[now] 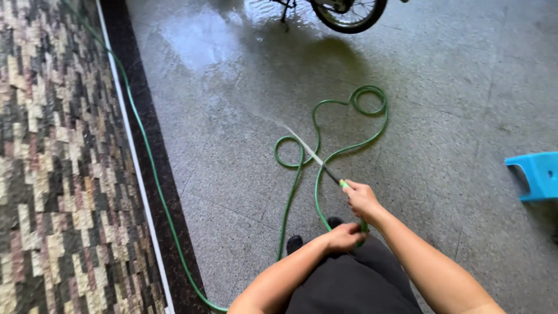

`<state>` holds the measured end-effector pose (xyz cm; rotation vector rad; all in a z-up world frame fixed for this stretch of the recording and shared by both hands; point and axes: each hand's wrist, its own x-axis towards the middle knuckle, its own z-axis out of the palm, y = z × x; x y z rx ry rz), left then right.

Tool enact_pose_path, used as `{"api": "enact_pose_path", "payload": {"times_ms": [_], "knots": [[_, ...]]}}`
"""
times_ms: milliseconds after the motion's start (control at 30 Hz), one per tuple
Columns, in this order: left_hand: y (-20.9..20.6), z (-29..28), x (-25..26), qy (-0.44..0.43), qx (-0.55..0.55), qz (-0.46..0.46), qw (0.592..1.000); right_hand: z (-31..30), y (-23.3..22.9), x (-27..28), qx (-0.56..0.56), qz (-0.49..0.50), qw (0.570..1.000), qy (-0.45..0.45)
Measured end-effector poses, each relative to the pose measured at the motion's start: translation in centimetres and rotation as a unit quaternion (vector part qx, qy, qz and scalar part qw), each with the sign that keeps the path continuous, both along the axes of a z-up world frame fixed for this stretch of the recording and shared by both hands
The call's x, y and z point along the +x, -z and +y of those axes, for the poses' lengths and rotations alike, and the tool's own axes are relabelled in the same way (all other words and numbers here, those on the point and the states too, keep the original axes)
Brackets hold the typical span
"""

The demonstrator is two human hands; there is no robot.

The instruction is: Watering down the concrete floor of a garage area using a hose.

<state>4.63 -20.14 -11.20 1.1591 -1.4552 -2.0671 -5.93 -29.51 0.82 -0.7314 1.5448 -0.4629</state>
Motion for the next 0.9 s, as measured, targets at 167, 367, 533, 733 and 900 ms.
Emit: {"api": "enact_pose_path", "payload": {"times_ms": [167,367,533,733,900], "knots": [[2.6,-2.5,-3.5,0.183,-0.008,-0.009,0.983,-0.5,3.4,-6.6,0.051,0.027,0.998,-0.012],[2.8,-5.8,-11.7,0.122,0.099,-0.102,0.982,-2.0,9.4,-20.5,0.091,0.096,0.991,-0.018],[3.4,-7.2,-21.7,0.089,-0.003,-0.122,0.989,-1.2,11.4,-32.8,0.054,0.180,0.974,0.125],[1.9,-8.3,-28.3,0.072,0.076,-0.134,0.985,-2.5,8.9,-37.3,0.067,0.093,0.983,0.144],[0.2,-9.8,-30.8,0.032,0.130,-0.112,0.985,-4.6,8.4,-36.3,0.046,0.042,0.987,0.151]]}}
